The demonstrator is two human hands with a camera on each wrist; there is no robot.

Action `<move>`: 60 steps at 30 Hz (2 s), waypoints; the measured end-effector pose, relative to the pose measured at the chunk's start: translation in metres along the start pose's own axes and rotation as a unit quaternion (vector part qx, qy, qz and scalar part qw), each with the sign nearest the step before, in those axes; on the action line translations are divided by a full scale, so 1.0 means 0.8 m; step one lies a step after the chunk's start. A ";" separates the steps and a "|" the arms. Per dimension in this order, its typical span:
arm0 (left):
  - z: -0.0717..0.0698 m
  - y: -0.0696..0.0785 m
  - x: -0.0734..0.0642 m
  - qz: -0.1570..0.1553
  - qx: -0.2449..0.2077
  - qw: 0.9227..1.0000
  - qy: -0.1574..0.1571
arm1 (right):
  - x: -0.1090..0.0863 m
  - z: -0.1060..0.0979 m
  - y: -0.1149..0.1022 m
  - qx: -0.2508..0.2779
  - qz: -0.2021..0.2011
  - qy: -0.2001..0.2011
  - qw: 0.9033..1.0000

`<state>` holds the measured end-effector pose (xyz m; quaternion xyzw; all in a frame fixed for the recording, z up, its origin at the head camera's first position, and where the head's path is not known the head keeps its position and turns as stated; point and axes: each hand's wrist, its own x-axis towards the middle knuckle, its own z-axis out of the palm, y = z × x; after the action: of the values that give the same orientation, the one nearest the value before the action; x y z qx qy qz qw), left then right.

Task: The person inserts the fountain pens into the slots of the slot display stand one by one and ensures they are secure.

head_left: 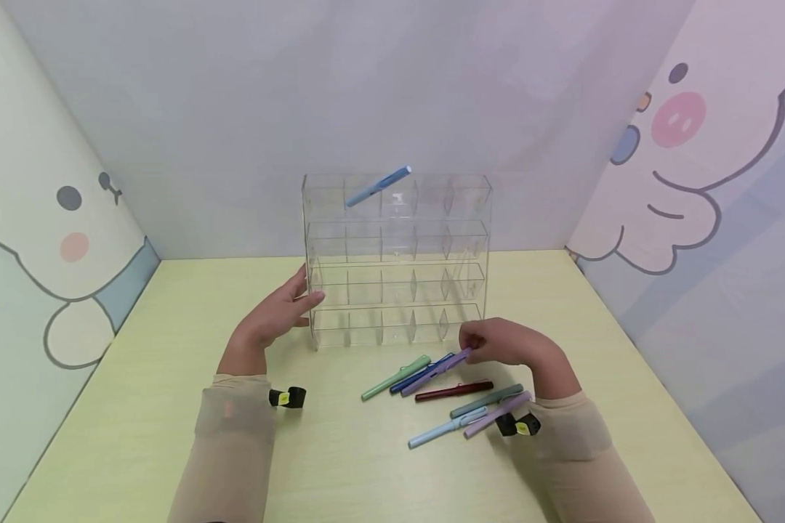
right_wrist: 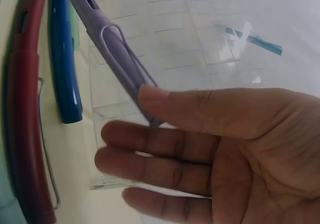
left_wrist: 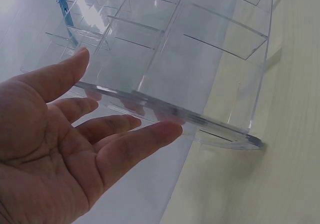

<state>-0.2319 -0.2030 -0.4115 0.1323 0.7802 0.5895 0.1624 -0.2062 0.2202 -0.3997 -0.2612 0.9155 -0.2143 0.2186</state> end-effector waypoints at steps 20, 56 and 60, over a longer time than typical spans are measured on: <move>0.003 -0.001 -0.004 -0.034 0.010 0.999 0.012 | -0.014 -0.014 -0.002 0.235 -0.082 -0.001 0.968; 0.001 0.001 -0.003 -0.013 -0.002 1.000 0.002 | -0.008 -0.024 -0.003 0.461 -0.232 0.297 0.803; 0.001 0.001 -0.003 -0.014 -0.005 1.000 0.002 | -0.008 -0.024 -0.006 0.479 -0.232 0.322 0.783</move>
<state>-0.2295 -0.2025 -0.4105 0.1188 0.7794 0.5913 0.1695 -0.2098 0.2256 -0.3798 -0.2435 0.6238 -0.7411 -0.0488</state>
